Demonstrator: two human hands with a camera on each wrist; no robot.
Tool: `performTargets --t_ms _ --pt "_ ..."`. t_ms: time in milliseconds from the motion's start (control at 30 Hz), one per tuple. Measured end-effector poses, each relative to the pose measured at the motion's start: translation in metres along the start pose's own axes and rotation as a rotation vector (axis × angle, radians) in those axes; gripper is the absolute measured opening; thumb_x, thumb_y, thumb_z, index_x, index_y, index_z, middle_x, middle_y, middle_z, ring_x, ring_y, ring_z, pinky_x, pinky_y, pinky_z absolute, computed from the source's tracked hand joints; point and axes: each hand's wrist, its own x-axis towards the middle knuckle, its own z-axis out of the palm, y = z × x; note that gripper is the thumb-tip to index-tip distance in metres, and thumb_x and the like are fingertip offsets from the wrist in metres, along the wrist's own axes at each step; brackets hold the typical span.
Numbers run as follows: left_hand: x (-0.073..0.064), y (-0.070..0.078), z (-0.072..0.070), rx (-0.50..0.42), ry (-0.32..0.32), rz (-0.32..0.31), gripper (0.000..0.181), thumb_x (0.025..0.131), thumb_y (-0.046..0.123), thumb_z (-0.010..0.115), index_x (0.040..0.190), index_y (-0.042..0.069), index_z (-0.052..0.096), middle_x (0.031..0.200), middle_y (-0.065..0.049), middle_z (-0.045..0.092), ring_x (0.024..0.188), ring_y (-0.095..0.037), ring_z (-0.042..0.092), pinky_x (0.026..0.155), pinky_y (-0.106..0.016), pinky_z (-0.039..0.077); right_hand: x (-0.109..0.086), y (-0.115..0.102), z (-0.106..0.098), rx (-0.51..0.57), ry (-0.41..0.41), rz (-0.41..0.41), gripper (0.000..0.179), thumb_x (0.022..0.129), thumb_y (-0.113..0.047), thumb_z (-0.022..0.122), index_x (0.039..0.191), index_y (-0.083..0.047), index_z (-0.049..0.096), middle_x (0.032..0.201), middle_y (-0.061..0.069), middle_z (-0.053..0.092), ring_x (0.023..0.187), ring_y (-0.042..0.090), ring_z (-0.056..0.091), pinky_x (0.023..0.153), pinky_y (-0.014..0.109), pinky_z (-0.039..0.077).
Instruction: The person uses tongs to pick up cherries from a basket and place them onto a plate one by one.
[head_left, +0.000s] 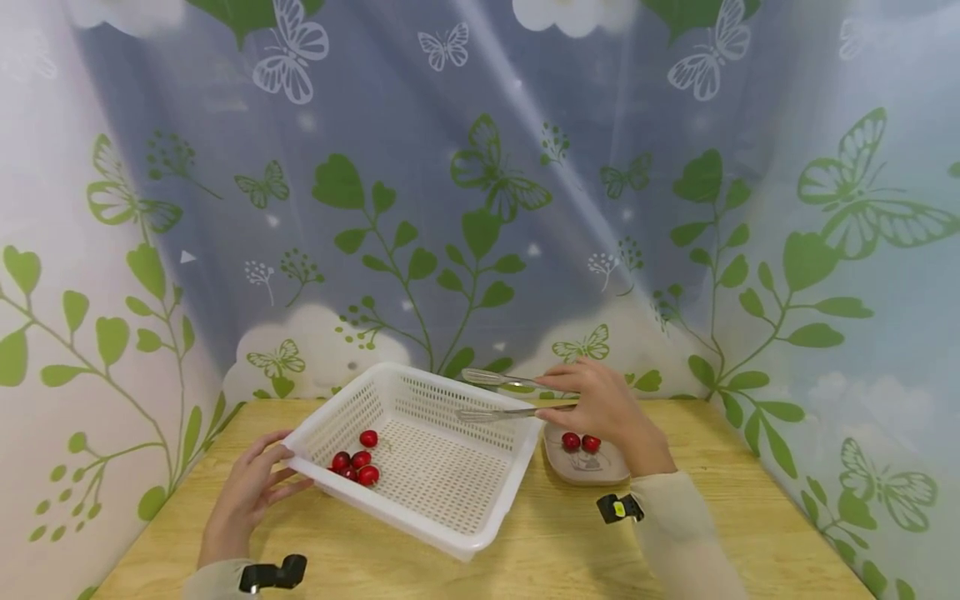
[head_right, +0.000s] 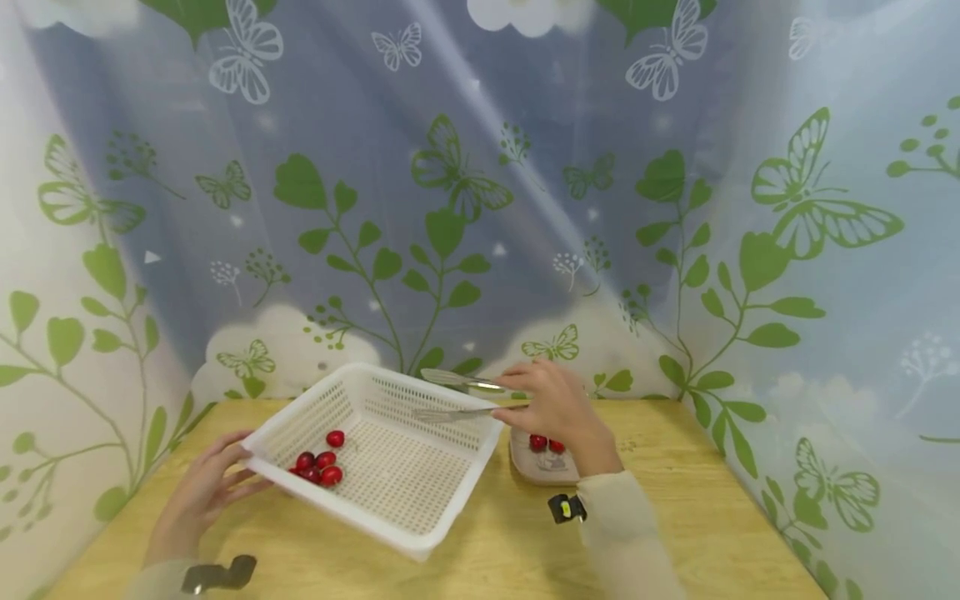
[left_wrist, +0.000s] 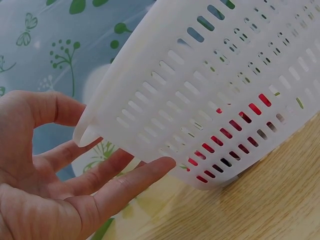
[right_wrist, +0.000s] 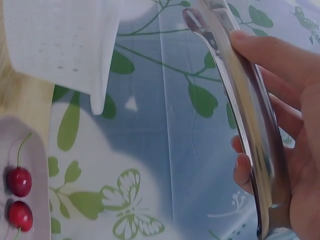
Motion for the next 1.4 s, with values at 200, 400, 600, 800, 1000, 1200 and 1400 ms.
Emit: performTargets --t_ms 200,400,600,800,1000,1200,1400 --pt "0.002 0.000 0.001 0.014 0.001 0.013 0.051 0.103 0.011 0.047 0.153 0.009 0.034 0.140 -0.014 0.042 0.098 -0.017 0.067 0.094 -0.042 0.066 0.014 -0.005 0.004 -0.011 -0.042 0.024 0.047 0.078 -0.042 0.088 0.119 -0.020 0.079 0.116 0.003 0.078 0.103 0.025 0.072 0.079 0.043 0.065" --pt "0.005 0.001 0.000 0.016 -0.007 0.015 0.051 0.104 0.012 0.047 0.153 0.009 0.034 0.142 -0.016 0.039 0.099 -0.017 0.066 0.092 -0.042 0.066 0.022 -0.009 0.008 0.024 -0.085 0.064 0.049 0.079 -0.044 0.086 0.122 -0.020 0.078 0.119 0.003 0.077 0.102 0.025 0.072 0.079 0.042 0.064" --pt "0.005 0.001 0.000 0.016 -0.008 0.015 0.050 0.104 0.012 0.047 0.152 0.010 0.035 0.142 -0.016 0.039 0.099 -0.018 0.067 0.092 -0.042 0.066 0.035 -0.014 0.012 0.026 -0.132 0.097 0.049 0.082 -0.047 0.083 0.123 -0.021 0.077 0.124 0.002 0.075 0.106 0.024 0.070 0.081 0.042 0.064" --pt "0.004 0.001 -0.001 0.017 -0.007 0.021 0.050 0.103 0.012 0.048 0.152 0.009 0.035 0.142 -0.016 0.038 0.099 -0.018 0.067 0.092 -0.042 0.066 0.057 -0.018 0.019 0.012 -0.181 0.109 0.049 0.082 -0.050 0.083 0.123 -0.023 0.077 0.124 0.003 0.074 0.112 0.026 0.069 0.101 0.049 0.061" --pt "0.003 -0.001 -0.001 0.016 0.001 0.013 0.050 0.103 0.012 0.048 0.151 0.009 0.035 0.140 -0.015 0.039 0.097 -0.018 0.068 0.093 -0.042 0.066 0.076 -0.025 0.028 0.020 -0.224 0.138 0.049 0.081 -0.052 0.083 0.123 -0.027 0.077 0.129 0.004 0.073 0.114 0.028 0.069 0.081 0.044 0.065" --pt "0.004 -0.002 -0.002 0.013 0.001 0.015 0.050 0.103 0.012 0.048 0.152 0.010 0.035 0.139 -0.015 0.041 0.096 -0.018 0.068 0.091 -0.041 0.067 0.093 -0.030 0.040 0.075 -0.303 0.198 0.048 0.080 -0.052 0.084 0.122 -0.029 0.077 0.132 0.002 0.072 0.120 0.029 0.068 0.092 0.047 0.063" --pt "0.003 -0.003 -0.002 0.006 0.003 0.012 0.050 0.103 0.012 0.049 0.151 0.010 0.036 0.140 -0.016 0.040 0.096 -0.017 0.069 0.092 -0.041 0.066 0.103 -0.035 0.055 0.123 -0.357 0.270 0.045 0.082 -0.050 0.084 0.121 -0.029 0.077 0.138 0.005 0.068 0.131 0.031 0.062 0.105 0.055 0.058"
